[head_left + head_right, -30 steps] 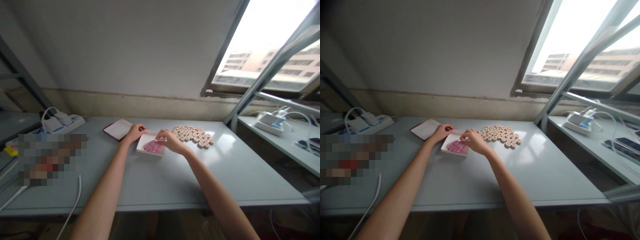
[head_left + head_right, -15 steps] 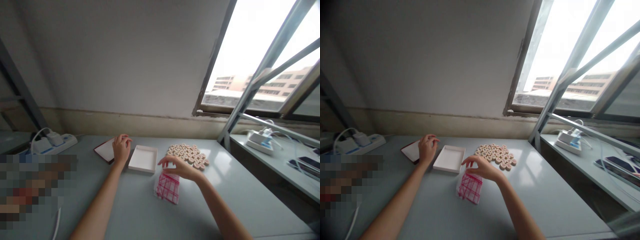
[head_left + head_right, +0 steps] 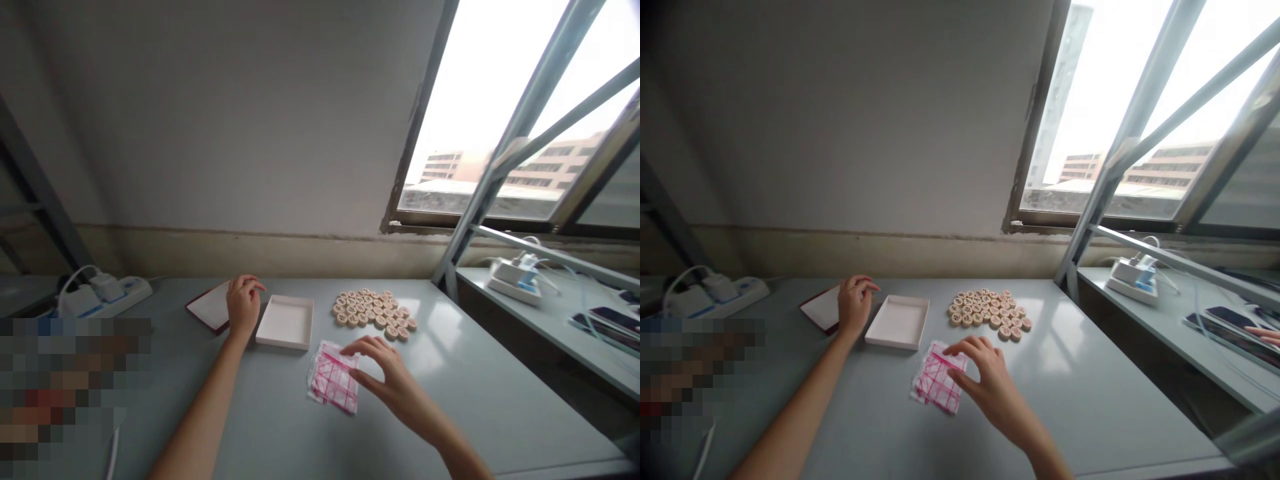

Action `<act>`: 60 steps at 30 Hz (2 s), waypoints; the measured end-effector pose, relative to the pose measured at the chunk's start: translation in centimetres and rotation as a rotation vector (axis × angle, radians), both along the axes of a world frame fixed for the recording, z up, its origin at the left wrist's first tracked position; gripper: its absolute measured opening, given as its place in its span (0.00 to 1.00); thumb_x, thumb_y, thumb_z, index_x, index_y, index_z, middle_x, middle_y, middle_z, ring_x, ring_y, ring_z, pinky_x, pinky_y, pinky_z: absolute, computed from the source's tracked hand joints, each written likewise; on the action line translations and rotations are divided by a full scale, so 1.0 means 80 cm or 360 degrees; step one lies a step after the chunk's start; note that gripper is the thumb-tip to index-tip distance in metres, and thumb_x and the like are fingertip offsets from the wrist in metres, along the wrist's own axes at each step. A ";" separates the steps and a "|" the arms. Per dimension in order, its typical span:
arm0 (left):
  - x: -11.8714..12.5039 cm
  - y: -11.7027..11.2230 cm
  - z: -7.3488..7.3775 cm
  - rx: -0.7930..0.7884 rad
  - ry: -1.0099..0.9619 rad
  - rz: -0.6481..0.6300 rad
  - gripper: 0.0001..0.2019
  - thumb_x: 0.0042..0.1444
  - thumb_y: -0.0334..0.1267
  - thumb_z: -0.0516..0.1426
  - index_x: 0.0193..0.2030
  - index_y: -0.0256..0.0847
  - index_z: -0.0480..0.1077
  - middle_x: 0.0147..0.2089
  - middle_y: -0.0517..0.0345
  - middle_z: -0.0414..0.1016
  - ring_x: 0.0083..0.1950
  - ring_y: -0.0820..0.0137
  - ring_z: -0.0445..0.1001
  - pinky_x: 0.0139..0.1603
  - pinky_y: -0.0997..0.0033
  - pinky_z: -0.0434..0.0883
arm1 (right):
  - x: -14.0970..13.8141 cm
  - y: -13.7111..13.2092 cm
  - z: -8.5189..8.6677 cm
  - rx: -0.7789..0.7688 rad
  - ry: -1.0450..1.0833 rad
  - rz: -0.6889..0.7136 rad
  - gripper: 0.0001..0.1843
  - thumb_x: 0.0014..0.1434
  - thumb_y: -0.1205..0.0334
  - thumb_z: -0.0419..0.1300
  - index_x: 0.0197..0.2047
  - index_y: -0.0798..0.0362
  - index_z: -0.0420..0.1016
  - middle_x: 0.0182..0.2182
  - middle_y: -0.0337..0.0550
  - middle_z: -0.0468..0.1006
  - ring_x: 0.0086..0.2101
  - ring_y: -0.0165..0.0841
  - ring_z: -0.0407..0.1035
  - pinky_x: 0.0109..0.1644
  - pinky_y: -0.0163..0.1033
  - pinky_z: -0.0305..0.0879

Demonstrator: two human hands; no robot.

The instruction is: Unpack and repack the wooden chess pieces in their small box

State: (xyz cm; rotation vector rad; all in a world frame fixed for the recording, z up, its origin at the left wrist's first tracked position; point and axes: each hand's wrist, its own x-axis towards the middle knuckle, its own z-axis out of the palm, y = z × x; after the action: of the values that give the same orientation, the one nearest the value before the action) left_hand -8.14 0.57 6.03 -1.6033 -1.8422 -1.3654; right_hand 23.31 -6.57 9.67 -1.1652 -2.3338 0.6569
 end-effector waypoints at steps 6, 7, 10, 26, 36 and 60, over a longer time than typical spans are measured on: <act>0.020 -0.005 0.012 -0.0193 0.0116 -0.0218 0.13 0.46 0.25 0.47 0.25 0.42 0.70 0.39 0.56 0.68 0.43 0.66 0.65 0.48 0.64 0.62 | 0.009 -0.004 -0.045 -0.0066 -0.0042 -0.0200 0.22 0.51 0.59 0.57 0.50 0.44 0.64 0.49 0.44 0.65 0.50 0.39 0.56 0.53 0.44 0.53; 0.022 -0.006 0.014 -0.0219 0.0134 -0.0243 0.12 0.46 0.26 0.48 0.25 0.42 0.70 0.39 0.57 0.69 0.43 0.66 0.65 0.48 0.64 0.62 | 0.009 -0.003 -0.048 -0.0091 -0.0035 -0.0158 0.22 0.50 0.61 0.57 0.50 0.45 0.65 0.48 0.44 0.65 0.49 0.39 0.57 0.53 0.43 0.54; 0.026 -0.008 0.016 -0.0260 0.0171 -0.0309 0.12 0.47 0.26 0.48 0.25 0.42 0.70 0.39 0.57 0.69 0.42 0.66 0.65 0.48 0.64 0.62 | 0.006 -0.001 -0.054 -0.0163 -0.0013 -0.0095 0.22 0.49 0.64 0.57 0.50 0.48 0.66 0.44 0.45 0.69 0.45 0.38 0.60 0.49 0.41 0.56; 0.034 -0.008 0.007 -0.0385 0.0280 -0.0364 0.10 0.48 0.28 0.48 0.30 0.43 0.69 0.39 0.56 0.70 0.44 0.65 0.65 0.48 0.63 0.62 | -0.040 -0.024 -0.056 0.0020 -0.0230 -0.0526 0.08 0.48 0.59 0.58 0.35 0.46 0.71 0.40 0.42 0.71 0.41 0.39 0.63 0.40 0.40 0.55; 0.011 0.001 -0.013 -0.0808 0.0071 -0.0663 0.11 0.49 0.30 0.49 0.36 0.40 0.71 0.43 0.52 0.71 0.46 0.67 0.68 0.50 0.66 0.63 | -0.031 0.005 -0.044 -0.0275 0.0694 -0.0018 0.08 0.48 0.63 0.56 0.35 0.51 0.64 0.27 0.37 0.70 0.29 0.30 0.65 0.29 0.33 0.60; 0.033 -0.020 0.007 -0.0851 0.0448 -0.0617 0.10 0.44 0.46 0.59 0.33 0.47 0.74 0.47 0.56 0.65 0.52 0.61 0.60 0.61 0.48 0.38 | -0.148 0.124 -0.059 0.0241 0.0089 0.0315 0.19 0.48 0.68 0.59 0.46 0.54 0.67 0.42 0.44 0.74 0.41 0.33 0.67 0.44 0.35 0.60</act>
State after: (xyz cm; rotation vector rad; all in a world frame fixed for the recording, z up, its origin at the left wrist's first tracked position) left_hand -5.47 -0.99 6.56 -2.3798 -1.8805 -0.7331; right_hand 11.49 3.35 4.98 -0.8469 -2.4237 0.5597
